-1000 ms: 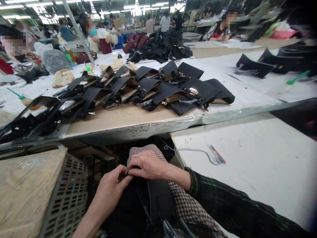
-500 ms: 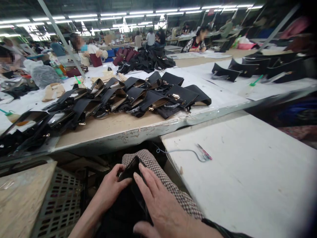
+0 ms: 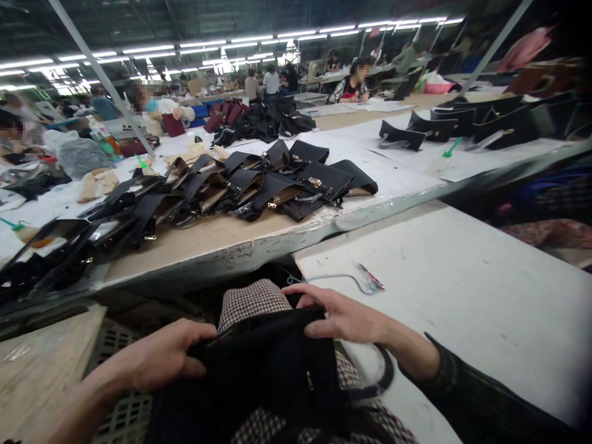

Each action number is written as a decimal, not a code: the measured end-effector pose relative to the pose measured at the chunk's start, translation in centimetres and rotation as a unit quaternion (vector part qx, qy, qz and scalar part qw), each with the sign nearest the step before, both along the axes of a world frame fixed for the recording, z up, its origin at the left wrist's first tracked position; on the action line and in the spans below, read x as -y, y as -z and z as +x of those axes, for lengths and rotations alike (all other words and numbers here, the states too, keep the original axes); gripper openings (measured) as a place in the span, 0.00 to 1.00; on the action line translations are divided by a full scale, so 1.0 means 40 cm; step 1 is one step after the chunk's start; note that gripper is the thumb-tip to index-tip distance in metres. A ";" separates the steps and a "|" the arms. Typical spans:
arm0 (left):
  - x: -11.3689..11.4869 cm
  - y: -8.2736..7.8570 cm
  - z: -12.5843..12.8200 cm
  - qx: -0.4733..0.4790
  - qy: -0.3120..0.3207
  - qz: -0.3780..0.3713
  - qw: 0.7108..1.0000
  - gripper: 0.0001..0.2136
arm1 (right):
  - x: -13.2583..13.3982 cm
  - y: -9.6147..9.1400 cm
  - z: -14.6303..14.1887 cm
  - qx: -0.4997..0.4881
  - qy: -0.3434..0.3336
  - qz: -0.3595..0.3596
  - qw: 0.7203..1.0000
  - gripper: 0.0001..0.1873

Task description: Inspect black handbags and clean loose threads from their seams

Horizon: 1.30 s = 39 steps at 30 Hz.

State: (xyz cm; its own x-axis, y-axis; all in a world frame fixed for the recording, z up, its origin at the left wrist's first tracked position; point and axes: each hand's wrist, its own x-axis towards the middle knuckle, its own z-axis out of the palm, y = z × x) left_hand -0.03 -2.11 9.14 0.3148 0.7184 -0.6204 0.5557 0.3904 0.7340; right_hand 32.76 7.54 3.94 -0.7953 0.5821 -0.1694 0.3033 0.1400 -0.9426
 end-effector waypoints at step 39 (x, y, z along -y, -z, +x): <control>-0.023 0.107 0.030 0.154 -0.134 -0.070 0.977 0.25 | -0.014 0.002 -0.153 0.105 -0.102 0.384 0.912 0.13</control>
